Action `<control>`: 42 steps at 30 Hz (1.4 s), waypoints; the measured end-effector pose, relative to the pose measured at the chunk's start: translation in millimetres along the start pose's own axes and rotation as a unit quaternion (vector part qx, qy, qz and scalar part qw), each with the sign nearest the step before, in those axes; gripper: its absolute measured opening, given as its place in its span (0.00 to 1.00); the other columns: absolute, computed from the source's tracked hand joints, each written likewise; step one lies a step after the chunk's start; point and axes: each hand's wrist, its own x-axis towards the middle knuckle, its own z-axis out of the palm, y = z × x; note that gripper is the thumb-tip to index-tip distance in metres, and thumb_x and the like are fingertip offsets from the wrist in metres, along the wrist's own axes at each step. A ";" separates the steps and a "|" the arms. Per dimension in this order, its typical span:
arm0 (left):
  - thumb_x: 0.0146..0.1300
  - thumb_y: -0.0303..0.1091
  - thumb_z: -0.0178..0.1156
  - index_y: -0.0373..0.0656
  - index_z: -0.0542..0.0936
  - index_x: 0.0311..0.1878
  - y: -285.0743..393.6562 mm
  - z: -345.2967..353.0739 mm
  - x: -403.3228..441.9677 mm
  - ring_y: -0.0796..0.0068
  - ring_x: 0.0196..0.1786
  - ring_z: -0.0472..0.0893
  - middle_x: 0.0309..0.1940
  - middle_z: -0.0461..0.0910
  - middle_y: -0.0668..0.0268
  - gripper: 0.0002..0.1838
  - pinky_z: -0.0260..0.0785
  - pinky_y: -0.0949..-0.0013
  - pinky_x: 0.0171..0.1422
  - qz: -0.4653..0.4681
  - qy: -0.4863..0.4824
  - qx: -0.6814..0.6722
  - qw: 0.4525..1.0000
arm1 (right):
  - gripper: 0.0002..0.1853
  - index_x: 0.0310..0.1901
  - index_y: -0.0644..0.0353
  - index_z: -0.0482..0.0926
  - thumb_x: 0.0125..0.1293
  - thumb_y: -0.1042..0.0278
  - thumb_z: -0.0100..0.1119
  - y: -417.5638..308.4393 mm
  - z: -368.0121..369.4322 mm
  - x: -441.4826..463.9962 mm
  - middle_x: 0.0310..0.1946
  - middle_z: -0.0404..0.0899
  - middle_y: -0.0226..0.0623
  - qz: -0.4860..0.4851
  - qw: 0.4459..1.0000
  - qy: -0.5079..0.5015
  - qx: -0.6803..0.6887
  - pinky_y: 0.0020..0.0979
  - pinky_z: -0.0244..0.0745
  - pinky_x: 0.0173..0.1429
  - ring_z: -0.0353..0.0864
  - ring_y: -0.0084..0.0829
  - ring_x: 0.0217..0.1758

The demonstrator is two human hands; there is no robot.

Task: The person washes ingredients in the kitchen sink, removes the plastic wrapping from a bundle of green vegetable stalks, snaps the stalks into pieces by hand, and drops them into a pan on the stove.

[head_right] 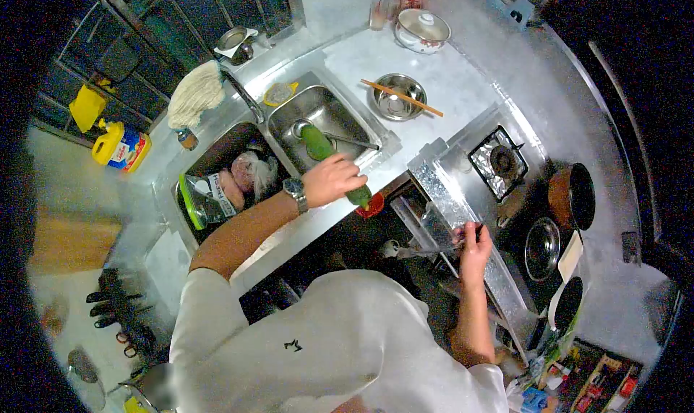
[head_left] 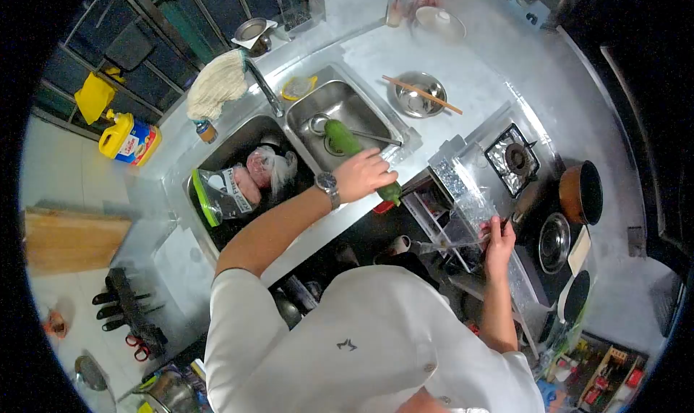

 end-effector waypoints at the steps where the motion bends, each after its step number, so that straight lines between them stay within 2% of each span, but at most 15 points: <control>1: 0.51 0.28 0.62 0.48 0.74 0.48 -4.3 5.0 5.1 0.66 0.45 0.77 0.34 0.73 0.67 0.19 0.63 0.55 0.67 -0.005 -0.003 0.013 1.000 | 0.14 0.34 0.58 0.74 0.73 0.57 0.55 2.3 -5.5 4.7 0.26 0.79 0.32 0.001 1.000 -0.004 0.002 0.24 0.66 0.31 0.74 0.21 0.26; 2: 0.52 0.28 0.62 0.48 0.74 0.49 -8.1 8.6 8.6 0.66 0.45 0.77 0.34 0.73 0.67 0.19 0.63 0.55 0.66 -0.006 -0.045 0.011 0.999 | 0.13 0.34 0.58 0.74 0.73 0.58 0.55 5.0 -12.8 11.2 0.26 0.79 0.32 0.000 1.000 -0.013 -0.011 0.23 0.64 0.30 0.73 0.20 0.25; 7: 0.54 0.26 0.60 0.47 0.75 0.46 -6.6 25.0 16.9 0.64 0.43 0.78 0.31 0.74 0.66 0.15 0.62 0.55 0.68 -0.019 -0.047 -0.012 0.999 | 0.13 0.34 0.59 0.74 0.73 0.58 0.54 1.0 -31.0 38.6 0.26 0.80 0.31 0.017 0.998 -0.041 -0.035 0.21 0.55 0.22 0.66 0.16 0.19; 10: 0.47 0.29 0.68 0.48 0.74 0.51 -10.0 44.6 12.2 0.62 0.48 0.77 0.39 0.76 0.64 0.25 0.61 0.54 0.69 -0.081 -0.104 -0.023 0.991 | 0.13 0.34 0.59 0.74 0.73 0.59 0.55 1.9 -35.0 54.0 0.25 0.80 0.31 0.016 0.998 -0.057 -0.026 0.21 0.54 0.21 0.64 0.16 0.17; 14: 0.47 0.30 0.69 0.48 0.72 0.55 -15.8 57.2 -1.0 0.60 0.54 0.77 0.44 0.78 0.62 0.29 0.57 0.53 0.73 -0.147 -0.120 -0.046 0.981 | 0.12 0.34 0.59 0.74 0.73 0.60 0.55 5.2 -35.0 68.2 0.25 0.80 0.31 0.012 0.996 -0.074 -0.051 0.21 0.54 0.22 0.63 0.16 0.17; 19: 0.47 0.29 0.69 0.48 0.70 0.58 -44.4 75.1 -18.2 0.60 0.62 0.74 0.54 0.77 0.61 0.32 0.48 0.51 0.79 -0.208 -0.142 -0.055 0.966 | 0.11 0.35 0.59 0.74 0.73 0.62 0.54 3.2 -19.8 68.1 0.25 0.80 0.31 0.001 0.997 -0.073 -0.033 0.20 0.59 0.24 0.70 0.17 0.21; 22: 0.56 0.31 0.62 0.49 0.71 0.57 -65.0 92.9 -31.8 0.60 0.58 0.75 0.49 0.78 0.61 0.24 0.50 0.53 0.78 -0.189 -0.113 -0.052 0.974 | 0.11 0.35 0.59 0.74 0.73 0.63 0.55 -1.1 -9.8 56.3 0.27 0.80 0.33 0.040 0.997 -0.046 -0.042 0.21 0.63 0.26 0.74 0.19 0.24; 25: 0.57 0.32 0.62 0.49 0.72 0.58 -75.4 94.2 -31.0 0.61 0.58 0.76 0.49 0.78 0.61 0.24 0.48 0.54 0.78 -0.192 -0.138 -0.059 0.970 | 0.10 0.35 0.59 0.74 0.73 0.63 0.55 -1.6 5.0 39.1 0.27 0.80 0.33 0.047 0.997 -0.032 -0.052 0.23 0.68 0.29 0.75 0.20 0.25; 27: 0.57 0.34 0.62 0.49 0.73 0.57 -82.9 101.1 -33.9 0.62 0.58 0.76 0.49 0.77 0.61 0.22 0.48 0.53 0.78 -0.165 -0.107 -0.059 0.979 | 0.10 0.36 0.59 0.74 0.73 0.63 0.54 6.0 17.4 30.9 0.27 0.80 0.33 0.047 0.998 -0.020 -0.036 0.23 0.69 0.29 0.75 0.21 0.24; 29: 0.56 0.33 0.63 0.49 0.73 0.57 -86.9 92.7 -21.8 0.62 0.59 0.75 0.49 0.77 0.61 0.23 0.46 0.53 0.79 -0.191 -0.164 -0.089 0.964 | 0.10 0.36 0.59 0.75 0.73 0.62 0.55 15.1 26.3 26.5 0.27 0.80 0.32 0.025 1.000 -0.012 0.004 0.23 0.70 0.29 0.74 0.21 0.24; 30: 0.54 0.30 0.63 0.48 0.74 0.57 -90.5 94.0 -23.5 0.63 0.60 0.75 0.50 0.78 0.62 0.24 0.47 0.52 0.79 -0.174 -0.140 -0.092 0.970 | 0.11 0.36 0.60 0.75 0.72 0.61 0.56 2.9 33.1 19.8 0.27 0.80 0.32 0.081 0.996 0.011 -0.027 0.23 0.69 0.29 0.75 0.20 0.25; 32: 0.52 0.26 0.63 0.46 0.77 0.55 -97.4 97.3 -22.4 0.66 0.61 0.75 0.53 0.79 0.62 0.24 0.47 0.52 0.79 -0.181 -0.148 -0.093 0.968 | 0.13 0.35 0.62 0.75 0.72 0.59 0.56 3.7 36.1 12.9 0.27 0.81 0.33 0.086 0.993 0.012 -0.082 0.23 0.69 0.29 0.75 0.20 0.25; 35: 0.51 0.28 0.69 0.47 0.72 0.61 -102.3 101.7 -25.3 0.64 0.63 0.73 0.56 0.76 0.63 0.31 0.44 0.51 0.80 -0.177 -0.179 -0.086 0.964 | 0.15 0.36 0.64 0.76 0.72 0.59 0.55 5.7 43.4 5.3 0.28 0.82 0.34 0.075 0.991 0.013 -0.112 0.25 0.72 0.33 0.77 0.21 0.27; 40: 0.53 0.29 0.68 0.45 0.73 0.58 -101.0 97.4 -13.3 0.61 0.64 0.71 0.55 0.76 0.61 0.28 0.43 0.49 0.80 -0.169 -0.181 -0.108 0.963 | 0.14 0.38 0.65 0.76 0.73 0.61 0.55 -2.1 52.2 -5.0 0.29 0.82 0.33 0.084 0.996 0.006 -0.019 0.26 0.74 0.35 0.78 0.21 0.28; 42: 0.53 0.28 0.68 0.45 0.71 0.61 -102.8 102.0 -16.4 0.60 0.67 0.68 0.59 0.74 0.59 0.30 0.43 0.49 0.80 -0.175 -0.199 -0.107 0.958 | 0.13 0.38 0.65 0.75 0.73 0.61 0.55 -2.7 53.3 -8.3 0.29 0.82 0.34 0.069 0.995 0.009 -0.068 0.26 0.73 0.35 0.78 0.20 0.28</control>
